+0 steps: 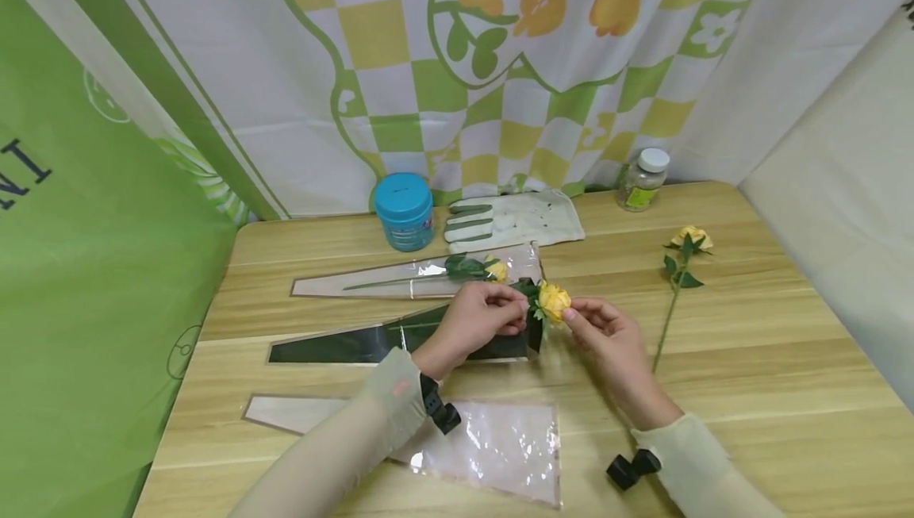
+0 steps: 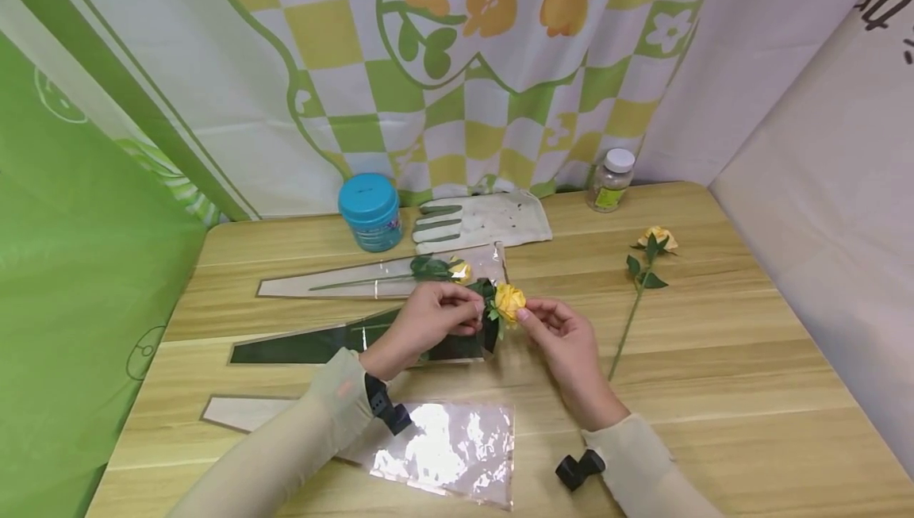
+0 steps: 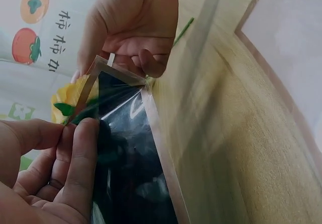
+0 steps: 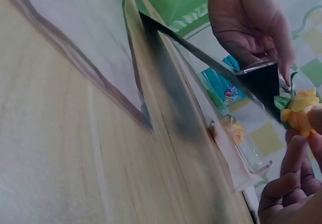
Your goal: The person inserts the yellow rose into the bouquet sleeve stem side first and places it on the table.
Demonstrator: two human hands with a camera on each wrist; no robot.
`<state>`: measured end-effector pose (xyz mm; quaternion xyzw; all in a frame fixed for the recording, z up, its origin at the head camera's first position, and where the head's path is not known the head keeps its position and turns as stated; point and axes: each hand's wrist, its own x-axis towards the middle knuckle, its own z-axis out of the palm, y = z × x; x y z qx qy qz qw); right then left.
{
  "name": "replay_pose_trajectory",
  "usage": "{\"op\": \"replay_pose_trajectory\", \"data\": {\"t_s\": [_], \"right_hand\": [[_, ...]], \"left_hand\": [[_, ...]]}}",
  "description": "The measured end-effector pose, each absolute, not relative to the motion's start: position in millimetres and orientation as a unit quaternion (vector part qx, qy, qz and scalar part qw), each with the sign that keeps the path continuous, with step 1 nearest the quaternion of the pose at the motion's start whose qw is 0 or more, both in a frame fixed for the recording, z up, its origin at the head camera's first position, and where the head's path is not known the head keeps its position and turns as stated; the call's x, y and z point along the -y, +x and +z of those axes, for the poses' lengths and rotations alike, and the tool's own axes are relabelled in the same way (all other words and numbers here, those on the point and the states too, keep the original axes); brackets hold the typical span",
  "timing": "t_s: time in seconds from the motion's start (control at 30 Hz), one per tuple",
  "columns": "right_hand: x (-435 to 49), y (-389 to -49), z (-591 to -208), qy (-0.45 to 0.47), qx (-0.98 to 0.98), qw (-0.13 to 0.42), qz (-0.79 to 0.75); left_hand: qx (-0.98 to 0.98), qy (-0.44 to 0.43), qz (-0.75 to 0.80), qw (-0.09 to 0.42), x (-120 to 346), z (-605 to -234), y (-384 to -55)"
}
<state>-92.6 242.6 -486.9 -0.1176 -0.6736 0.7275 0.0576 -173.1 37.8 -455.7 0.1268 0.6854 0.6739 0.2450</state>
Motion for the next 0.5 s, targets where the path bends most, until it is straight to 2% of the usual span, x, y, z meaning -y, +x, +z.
{"op": "replay_pose_trajectory", "data": {"t_s": [0.17,0.5], "right_hand": [[-240.5,-94.9,-486.0,-0.109,0.709,0.032,0.696],[-240.1,-94.6,-487.5,-0.107,0.752,0.020,0.650]], "left_hand": [[-0.677,0.139,0.678,0.251,-39.6,-454.9,-171.8],[-0.686,0.140,0.674,0.236,-40.7,-454.9,-173.4]]}}
